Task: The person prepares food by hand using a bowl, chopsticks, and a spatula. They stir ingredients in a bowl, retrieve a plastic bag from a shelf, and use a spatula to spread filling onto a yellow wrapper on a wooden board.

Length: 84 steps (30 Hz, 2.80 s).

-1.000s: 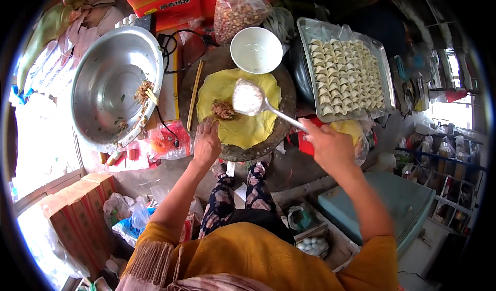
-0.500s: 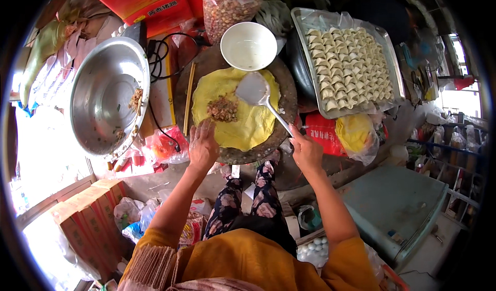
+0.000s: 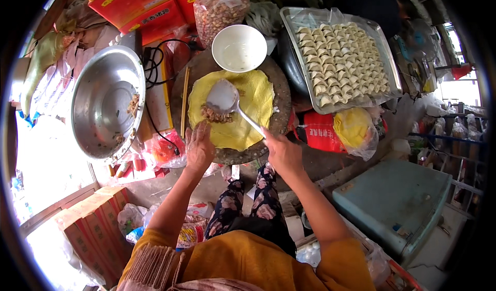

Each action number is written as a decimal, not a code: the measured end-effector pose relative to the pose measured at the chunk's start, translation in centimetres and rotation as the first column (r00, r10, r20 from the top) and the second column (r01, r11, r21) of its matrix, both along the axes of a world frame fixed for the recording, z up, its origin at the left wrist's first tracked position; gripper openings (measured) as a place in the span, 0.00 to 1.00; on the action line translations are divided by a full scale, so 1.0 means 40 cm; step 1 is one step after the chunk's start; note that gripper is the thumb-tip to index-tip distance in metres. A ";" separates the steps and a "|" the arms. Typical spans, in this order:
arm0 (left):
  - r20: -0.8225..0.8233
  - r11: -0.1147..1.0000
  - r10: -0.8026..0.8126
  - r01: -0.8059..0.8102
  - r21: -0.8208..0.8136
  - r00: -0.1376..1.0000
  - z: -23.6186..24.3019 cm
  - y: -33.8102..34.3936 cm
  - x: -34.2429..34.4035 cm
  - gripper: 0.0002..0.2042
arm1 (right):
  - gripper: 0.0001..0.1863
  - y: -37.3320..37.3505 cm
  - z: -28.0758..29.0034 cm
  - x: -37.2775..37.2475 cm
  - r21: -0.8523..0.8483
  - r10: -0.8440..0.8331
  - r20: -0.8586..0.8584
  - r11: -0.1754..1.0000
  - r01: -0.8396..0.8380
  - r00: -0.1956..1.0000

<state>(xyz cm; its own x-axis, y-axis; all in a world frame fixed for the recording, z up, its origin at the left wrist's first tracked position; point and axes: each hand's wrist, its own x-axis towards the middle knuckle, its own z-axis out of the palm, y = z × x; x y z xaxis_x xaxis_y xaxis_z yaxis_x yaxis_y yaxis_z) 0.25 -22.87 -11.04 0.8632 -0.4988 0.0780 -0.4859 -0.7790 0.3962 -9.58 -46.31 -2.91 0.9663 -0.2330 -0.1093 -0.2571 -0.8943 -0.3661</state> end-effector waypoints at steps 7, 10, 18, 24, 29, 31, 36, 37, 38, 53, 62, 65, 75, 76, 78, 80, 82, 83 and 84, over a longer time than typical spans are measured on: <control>0.016 1.000 -0.023 0.023 -0.016 1.000 -0.016 0.013 0.000 0.24 | 0.22 -0.046 -0.085 -0.026 -0.024 -0.113 0.121 0.993 0.117 0.986; 0.019 0.999 -0.029 0.030 -0.033 0.999 -0.006 0.007 0.004 0.24 | 0.21 -0.066 -0.084 -0.052 0.017 -0.280 0.129 0.960 0.280 0.951; 0.143 0.974 0.033 0.000 -0.227 0.989 0.089 -0.056 0.148 0.15 | 0.19 -0.088 0.017 -0.093 0.115 -0.215 0.107 0.973 0.202 0.971; -0.564 0.694 0.212 -0.529 -0.488 0.798 0.063 -0.284 0.390 0.18 | 0.18 -0.091 0.009 -0.059 0.122 -0.166 -0.079 0.977 0.175 0.983; -0.824 0.516 -0.030 -0.697 -0.498 0.566 0.017 -0.345 0.477 0.15 | 0.20 -0.114 -0.018 -0.058 0.194 -0.114 0.059 0.976 0.101 0.992; -0.801 0.522 0.007 -0.685 -0.508 0.599 0.011 -0.365 0.494 0.15 | 0.19 -0.122 -0.018 -0.054 0.182 -0.111 0.050 0.978 0.101 0.993; -0.818 0.494 0.097 -0.741 -0.455 0.568 0.051 -0.425 0.513 0.15 | 0.18 -0.142 -0.021 -0.048 0.185 -0.108 0.025 0.978 0.101 0.994; -0.817 0.494 0.099 -0.741 -0.456 0.568 0.054 -0.425 0.516 0.15 | 0.18 -0.143 -0.019 -0.045 0.186 -0.106 0.026 0.977 0.100 0.994; -0.823 0.494 0.085 -0.741 -0.455 0.562 0.056 -0.421 0.520 0.15 | 0.18 -0.144 -0.016 -0.042 0.195 -0.108 0.035 0.976 0.099 0.994; -0.846 0.516 0.094 -0.753 -0.409 0.524 0.071 -0.469 0.539 0.15 | 0.18 -0.146 0.009 -0.061 0.243 -0.108 0.082 0.966 0.085 0.991; -0.879 0.564 0.132 -0.764 -0.314 0.459 0.100 -0.565 0.557 0.15 | 0.17 -0.138 0.008 -0.062 0.237 -0.111 0.097 0.968 0.085 0.989; -0.773 0.664 0.151 -0.643 -0.382 0.616 -0.015 -0.527 0.609 0.16 | 0.17 -0.133 0.024 -0.055 0.274 -0.122 0.098 0.957 0.091 0.988; -0.550 0.721 0.249 -0.532 -0.445 0.797 0.098 -0.375 0.571 0.15 | 0.17 -0.165 0.067 -0.086 0.314 -0.260 0.019 0.918 0.242 0.965; -0.259 0.742 0.295 -0.391 -0.545 0.920 0.117 -0.337 0.516 0.12 | 0.17 -0.179 0.057 -0.105 0.312 -0.272 -0.002 0.914 0.259 0.962; -0.178 0.725 0.344 -0.381 -0.573 0.922 0.177 -0.224 0.399 0.06 | 0.18 -0.200 0.039 -0.128 0.230 -0.300 0.149 0.937 0.262 0.942; 0.002 0.831 0.376 -0.336 -0.442 0.927 0.139 -0.092 0.245 0.03 | 0.19 -0.179 0.029 -0.126 0.232 -0.245 0.161 0.951 0.205 0.956; 0.110 0.921 0.075 -0.026 -0.389 0.991 0.072 -0.002 0.103 0.09 | 0.20 -0.152 0.026 -0.102 0.196 -0.184 0.198 0.970 0.145 0.963; 0.080 0.928 0.035 -0.003 -0.372 0.996 0.066 0.008 0.055 0.10 | 0.20 -0.140 0.022 -0.083 0.197 -0.177 0.197 0.971 0.138 0.964; -0.030 0.948 0.018 -0.026 -0.318 0.999 0.055 0.016 0.020 0.13 | 0.20 -0.130 0.019 -0.060 0.198 -0.125 0.226 0.977 0.081 0.966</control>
<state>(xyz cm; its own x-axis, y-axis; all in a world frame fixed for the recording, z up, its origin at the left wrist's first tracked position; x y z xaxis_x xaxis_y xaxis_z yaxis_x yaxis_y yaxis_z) 1.04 -22.24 -8.82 0.8775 -0.4326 0.2072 -0.4564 -0.6204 0.6378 -11.97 -51.51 -2.13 0.9416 -0.3299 0.0678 -0.2307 -0.7783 -0.5840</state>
